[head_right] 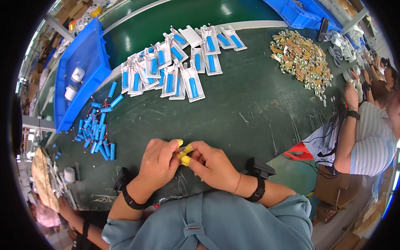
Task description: The person picks up a circuit board and a motor, connects the wires by hand, and fits the board into the motor housing. They then pick up a battery and a plastic casing, place the battery inside, and set the components on the workbench.
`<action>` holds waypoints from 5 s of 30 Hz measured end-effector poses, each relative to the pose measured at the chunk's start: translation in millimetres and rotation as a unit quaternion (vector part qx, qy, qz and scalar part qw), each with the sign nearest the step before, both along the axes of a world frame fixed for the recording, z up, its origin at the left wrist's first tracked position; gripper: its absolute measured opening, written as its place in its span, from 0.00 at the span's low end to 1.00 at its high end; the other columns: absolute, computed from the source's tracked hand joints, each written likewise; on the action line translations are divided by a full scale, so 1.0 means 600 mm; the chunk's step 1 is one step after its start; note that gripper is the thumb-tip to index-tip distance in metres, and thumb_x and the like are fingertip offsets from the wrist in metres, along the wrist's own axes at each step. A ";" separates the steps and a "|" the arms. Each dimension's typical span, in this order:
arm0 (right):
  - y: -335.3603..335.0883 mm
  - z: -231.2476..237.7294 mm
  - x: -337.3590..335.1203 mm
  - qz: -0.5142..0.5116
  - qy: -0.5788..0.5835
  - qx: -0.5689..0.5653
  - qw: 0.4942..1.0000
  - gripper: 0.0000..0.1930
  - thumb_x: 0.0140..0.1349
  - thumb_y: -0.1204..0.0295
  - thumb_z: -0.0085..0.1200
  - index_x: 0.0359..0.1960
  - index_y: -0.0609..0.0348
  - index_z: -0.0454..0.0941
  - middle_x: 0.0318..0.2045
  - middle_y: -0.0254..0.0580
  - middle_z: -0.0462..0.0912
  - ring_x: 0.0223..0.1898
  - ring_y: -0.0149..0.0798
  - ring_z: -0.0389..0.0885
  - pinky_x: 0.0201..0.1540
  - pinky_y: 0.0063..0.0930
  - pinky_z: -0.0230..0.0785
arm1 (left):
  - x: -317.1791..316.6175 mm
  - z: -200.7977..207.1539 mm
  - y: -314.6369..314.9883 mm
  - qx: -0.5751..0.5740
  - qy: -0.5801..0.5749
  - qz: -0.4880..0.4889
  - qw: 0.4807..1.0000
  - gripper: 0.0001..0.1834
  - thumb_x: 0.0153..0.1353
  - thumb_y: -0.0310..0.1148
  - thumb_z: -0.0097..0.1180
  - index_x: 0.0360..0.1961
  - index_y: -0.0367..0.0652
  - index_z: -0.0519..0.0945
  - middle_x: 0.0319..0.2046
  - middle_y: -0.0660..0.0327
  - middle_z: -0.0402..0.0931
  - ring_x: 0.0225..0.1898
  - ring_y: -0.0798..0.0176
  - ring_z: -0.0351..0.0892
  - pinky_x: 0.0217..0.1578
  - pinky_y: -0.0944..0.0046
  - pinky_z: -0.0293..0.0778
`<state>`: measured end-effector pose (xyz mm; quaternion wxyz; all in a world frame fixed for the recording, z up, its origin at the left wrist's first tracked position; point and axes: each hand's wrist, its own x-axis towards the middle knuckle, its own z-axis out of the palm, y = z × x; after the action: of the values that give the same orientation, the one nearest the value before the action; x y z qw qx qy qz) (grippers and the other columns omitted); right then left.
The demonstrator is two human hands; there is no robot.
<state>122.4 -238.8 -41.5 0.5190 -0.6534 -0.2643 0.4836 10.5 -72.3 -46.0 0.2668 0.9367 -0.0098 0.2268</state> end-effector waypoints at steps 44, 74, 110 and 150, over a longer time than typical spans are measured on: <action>-0.008 -0.031 -0.010 0.006 -0.100 0.075 0.992 0.12 0.66 0.83 0.47 0.50 0.65 0.69 0.36 0.37 0.81 0.30 0.23 0.81 0.29 0.17 0.74 | -0.017 0.002 0.008 -0.169 0.101 -0.037 0.980 0.16 0.45 0.26 0.61 0.39 0.41 0.77 0.30 0.58 0.78 0.30 0.54 0.77 0.37 0.58 0.71; -0.030 -0.003 0.024 0.002 -0.113 0.097 0.989 0.14 0.68 0.77 0.50 0.54 0.63 0.68 0.34 0.39 0.82 0.29 0.28 0.83 0.31 0.22 0.76 | -0.015 -0.005 0.008 -0.130 0.096 0.053 0.986 0.12 0.43 0.26 0.60 0.33 0.42 0.77 0.25 0.60 0.77 0.26 0.55 0.74 0.34 0.57 0.71; 0.009 0.007 0.067 -0.029 0.180 -0.008 0.983 0.11 0.73 0.72 0.46 0.49 0.67 0.74 0.42 0.44 0.82 0.39 0.34 0.85 0.39 0.24 0.80 | -0.019 -0.004 0.037 -0.169 0.084 0.031 0.982 0.13 0.48 0.25 0.60 0.37 0.43 0.78 0.29 0.62 0.77 0.25 0.62 0.74 0.33 0.62 0.69; 0.015 -0.022 -0.001 0.019 -0.173 0.062 0.983 0.08 0.66 0.83 0.46 0.43 0.67 0.77 0.30 0.40 0.81 0.25 0.26 0.82 0.24 0.21 0.75 | -0.009 -0.001 0.017 -0.178 0.095 -0.025 0.979 0.12 0.46 0.25 0.58 0.35 0.40 0.75 0.25 0.59 0.75 0.27 0.54 0.75 0.35 0.57 0.69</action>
<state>122.1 -229.6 -54.4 0.4957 -0.6884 -0.3923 0.3557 5.1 -61.9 -46.3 0.4346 0.8909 0.0332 0.1280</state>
